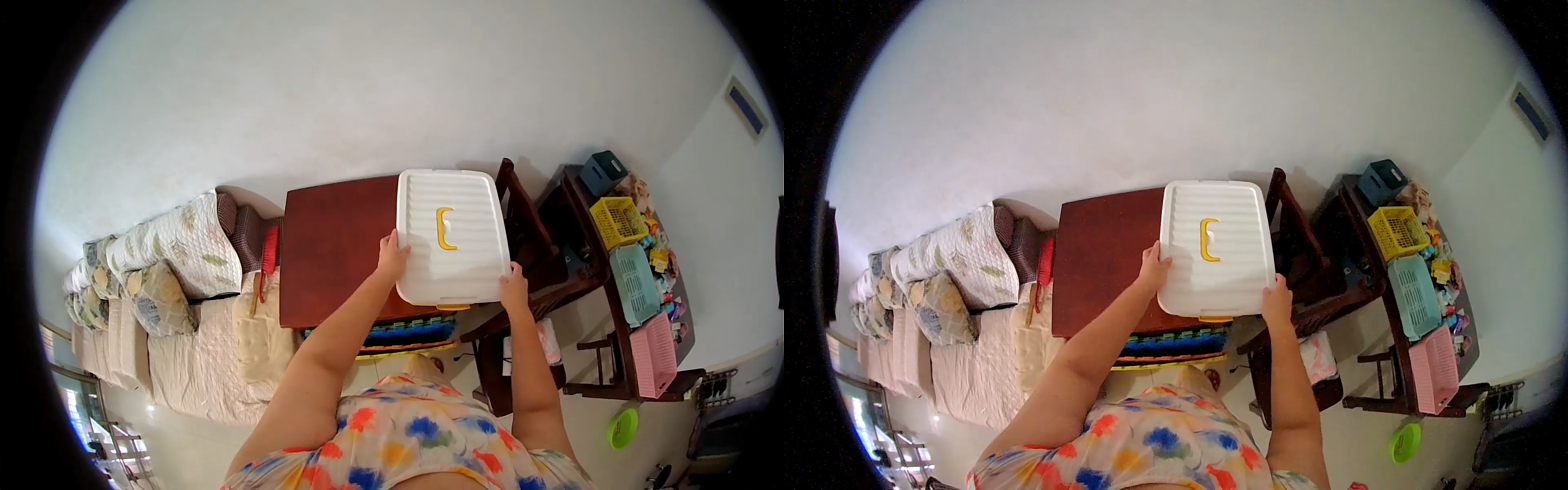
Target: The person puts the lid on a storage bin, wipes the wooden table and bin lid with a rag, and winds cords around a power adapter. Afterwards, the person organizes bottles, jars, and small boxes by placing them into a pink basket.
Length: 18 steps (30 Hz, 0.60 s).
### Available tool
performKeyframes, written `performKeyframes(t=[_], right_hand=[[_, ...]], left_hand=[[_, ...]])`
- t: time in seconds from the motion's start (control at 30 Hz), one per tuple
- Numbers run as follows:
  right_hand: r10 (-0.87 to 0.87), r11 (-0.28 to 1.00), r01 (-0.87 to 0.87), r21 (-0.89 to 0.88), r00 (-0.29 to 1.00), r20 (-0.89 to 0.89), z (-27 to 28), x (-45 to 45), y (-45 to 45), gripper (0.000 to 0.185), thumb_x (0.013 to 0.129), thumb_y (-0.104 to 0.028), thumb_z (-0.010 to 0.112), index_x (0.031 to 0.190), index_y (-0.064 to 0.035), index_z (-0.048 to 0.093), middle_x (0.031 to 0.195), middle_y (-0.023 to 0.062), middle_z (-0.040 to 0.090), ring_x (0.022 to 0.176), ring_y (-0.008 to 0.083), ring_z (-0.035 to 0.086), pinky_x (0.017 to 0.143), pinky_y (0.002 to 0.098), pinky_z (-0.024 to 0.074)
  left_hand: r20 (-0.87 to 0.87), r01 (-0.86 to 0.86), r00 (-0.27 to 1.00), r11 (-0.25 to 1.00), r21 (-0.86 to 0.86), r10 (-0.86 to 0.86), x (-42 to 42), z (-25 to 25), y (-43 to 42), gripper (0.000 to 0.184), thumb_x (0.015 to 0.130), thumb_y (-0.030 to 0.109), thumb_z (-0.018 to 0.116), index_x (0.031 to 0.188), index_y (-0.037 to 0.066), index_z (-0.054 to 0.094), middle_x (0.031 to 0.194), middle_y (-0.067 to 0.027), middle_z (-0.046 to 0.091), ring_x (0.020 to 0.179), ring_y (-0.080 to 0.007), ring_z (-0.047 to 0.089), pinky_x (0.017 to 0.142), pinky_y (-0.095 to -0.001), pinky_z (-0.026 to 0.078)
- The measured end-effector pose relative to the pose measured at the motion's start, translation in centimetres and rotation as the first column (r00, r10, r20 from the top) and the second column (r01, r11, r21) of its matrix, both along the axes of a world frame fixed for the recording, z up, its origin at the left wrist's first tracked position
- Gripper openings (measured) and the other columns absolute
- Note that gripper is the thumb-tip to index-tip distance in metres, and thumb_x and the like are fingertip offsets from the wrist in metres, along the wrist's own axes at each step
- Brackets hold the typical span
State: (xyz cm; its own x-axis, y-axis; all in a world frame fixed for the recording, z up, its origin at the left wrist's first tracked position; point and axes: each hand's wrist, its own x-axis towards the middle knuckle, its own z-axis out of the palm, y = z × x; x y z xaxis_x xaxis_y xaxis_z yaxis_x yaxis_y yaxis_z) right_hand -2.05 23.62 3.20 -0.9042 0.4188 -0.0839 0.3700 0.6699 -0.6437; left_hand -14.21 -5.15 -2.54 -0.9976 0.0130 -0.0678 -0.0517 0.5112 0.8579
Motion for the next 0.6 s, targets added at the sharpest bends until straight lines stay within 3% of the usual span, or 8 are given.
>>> performKeyframes(t=[0.03, 0.13, 0.23, 0.33, 0.43, 0.53, 0.6], right_hand=[[0.017, 1.0, -0.017, 0.003, 1.0, 0.007, -0.1, 0.1, -0.2, 0.047, 0.089, -0.008, 0.053, 0.133, -0.0016, 0.039, 0.127, 0.0215, 0.051, 0.113, 0.0393, 0.048, 0.099, 0.0444, 0.0381], [0.024, 1.0, -0.02, 0.021, 0.979, -0.205, -2.1, -0.8, 0.2, 0.047, 0.085, -0.004, 0.053, 0.13, 0.0006, 0.041, 0.12, 0.0267, 0.053, 0.109, 0.0421, 0.051, 0.095, 0.0448, 0.0406], [0.044, 0.999, -0.046, -0.004, 0.98, -0.196, -2.6, -0.9, 0.3, 0.048, 0.084, -0.002, 0.053, 0.13, 0.0026, 0.041, 0.125, 0.025, 0.05, 0.113, 0.0413, 0.048, 0.098, 0.0433, 0.0387], [0.105, 0.968, -0.072, 0.241, 0.986, -0.127, -2.0, -0.7, 0.2, 0.052, 0.081, -0.001, 0.054, 0.131, -0.0001, 0.041, 0.129, 0.0222, 0.047, 0.118, 0.0398, 0.044, 0.1, 0.0425, 0.0375], [0.149, 0.929, -0.09, 0.358, 0.979, -0.141, -1.9, -1.0, -1.0, 0.048, 0.084, -0.005, 0.057, 0.131, -0.0054, 0.045, 0.137, 0.0165, 0.038, 0.124, 0.0364, 0.039, 0.099, 0.0467, 0.0379], [0.27, 0.865, -0.129, 0.485, 0.934, -0.233, -1.3, -0.7, -3.9, 0.044, 0.081, -0.005, 0.059, 0.124, -0.0053, 0.052, 0.135, 0.0159, 0.041, 0.125, 0.0336, 0.039, 0.102, 0.05, 0.0336], [0.328, 0.864, -0.21, 0.459, 0.925, -0.194, -1.4, -0.8, -5.8, 0.034, 0.081, -0.008, 0.061, 0.116, -0.0048, 0.059, 0.132, 0.0155, 0.045, 0.125, 0.0314, 0.04, 0.102, 0.05, 0.0316]], left_hand=[[0.001, 0.0, 1.0, 1.0, -0.003, 0.0, -0.2, -0.3, -0.2, 0.066, 0.087, 0.019, 0.061, 0.143, 0.003, 0.03, 0.137, -0.0196, 0.036, 0.122, -0.034, 0.044, 0.102, -0.0391, 0.04], [0.041, 0.038, 0.999, 0.998, -0.041, -0.036, -1.0, -0.8, -0.5, 0.069, 0.087, 0.02, 0.061, 0.144, 0.004, 0.027, 0.133, -0.0205, 0.04, 0.121, -0.034, 0.045, 0.101, -0.0397, 0.04], [0.067, 0.039, 0.997, 0.999, -0.014, -0.038, -0.7, -0.8, -0.7, 0.068, 0.087, 0.021, 0.06, 0.144, 0.003, 0.027, 0.129, -0.0204, 0.044, 0.12, -0.0352, 0.046, 0.101, -0.0403, 0.04], [0.099, 0.043, 0.994, 0.999, -0.031, -0.039, -0.2, 0.0, -0.9, 0.067, 0.087, 0.019, 0.061, 0.143, 0.002, 0.029, 0.129, -0.0191, 0.048, 0.118, -0.0328, 0.05, 0.099, -0.0388, 0.042], [0.144, 0.06, 0.984, 0.951, 0.303, -0.107, 0.8, 0.6, -1.7, 0.064, 0.087, 0.015, 0.062, 0.142, 0.001, 0.031, 0.126, -0.0169, 0.054, 0.114, -0.0281, 0.054, 0.097, -0.0362, 0.043], [0.14, 0.097, 0.979, 0.939, 0.33, -0.151, 2.5, 1.1, -2.5, 0.059, 0.088, 0.011, 0.061, 0.14, 0.0, 0.035, 0.123, -0.0148, 0.057, 0.111, -0.024, 0.056, 0.095, -0.0341, 0.044], [0.192, 0.087, 0.969, 0.944, 0.319, -0.154, 4.5, 3.2, -3.0, 0.055, 0.089, 0.01, 0.06, 0.138, 0.0, 0.038, 0.122, -0.0142, 0.058, 0.11, -0.0237, 0.056, 0.095, -0.034, 0.044]])
